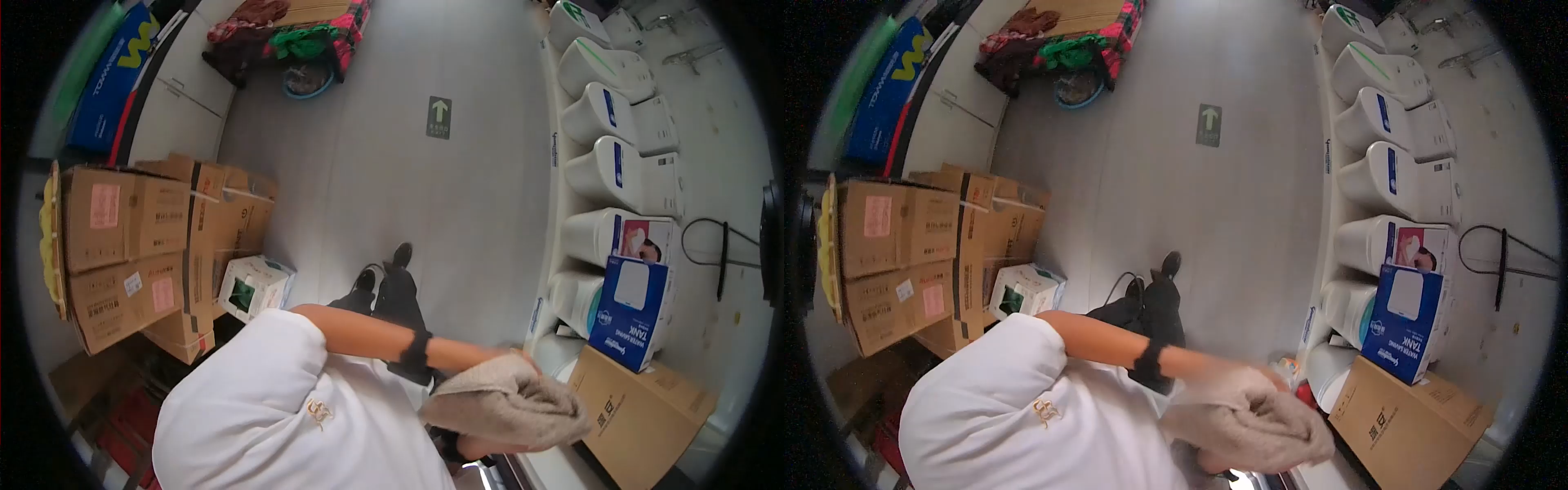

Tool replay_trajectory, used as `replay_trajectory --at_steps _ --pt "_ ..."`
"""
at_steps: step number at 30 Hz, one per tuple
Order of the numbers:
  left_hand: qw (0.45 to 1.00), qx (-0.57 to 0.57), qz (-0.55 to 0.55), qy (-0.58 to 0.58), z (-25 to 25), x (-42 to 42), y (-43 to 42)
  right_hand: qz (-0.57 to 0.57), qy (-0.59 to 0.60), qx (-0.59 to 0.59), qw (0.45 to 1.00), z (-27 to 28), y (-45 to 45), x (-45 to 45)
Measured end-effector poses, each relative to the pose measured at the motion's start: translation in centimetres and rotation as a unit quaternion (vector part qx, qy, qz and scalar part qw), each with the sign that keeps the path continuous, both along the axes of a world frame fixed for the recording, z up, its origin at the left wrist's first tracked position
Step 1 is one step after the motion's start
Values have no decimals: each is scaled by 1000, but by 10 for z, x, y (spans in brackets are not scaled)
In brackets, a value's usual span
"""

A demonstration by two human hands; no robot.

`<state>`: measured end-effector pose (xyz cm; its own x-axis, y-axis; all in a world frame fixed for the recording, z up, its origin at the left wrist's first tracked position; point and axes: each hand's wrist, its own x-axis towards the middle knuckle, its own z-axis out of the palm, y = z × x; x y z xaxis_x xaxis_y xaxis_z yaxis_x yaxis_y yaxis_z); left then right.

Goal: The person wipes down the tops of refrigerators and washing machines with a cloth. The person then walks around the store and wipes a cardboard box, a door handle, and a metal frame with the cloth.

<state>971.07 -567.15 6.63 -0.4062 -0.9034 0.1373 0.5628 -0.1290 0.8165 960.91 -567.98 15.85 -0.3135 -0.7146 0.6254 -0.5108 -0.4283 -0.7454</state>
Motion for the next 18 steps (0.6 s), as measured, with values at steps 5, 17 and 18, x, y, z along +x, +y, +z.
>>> replay_trajectory --at_steps 5,17,18 --pt "942 167 145 -253 8 168 -99 92 -147 121 977 -25 -88 68" --pt "925 320 203 17 -19 445 -289 399 -215 320 832 -18 -366 365" --pt "919 317 234 24 -19 466 -300 416 -240 340 808 -20 -383 390"
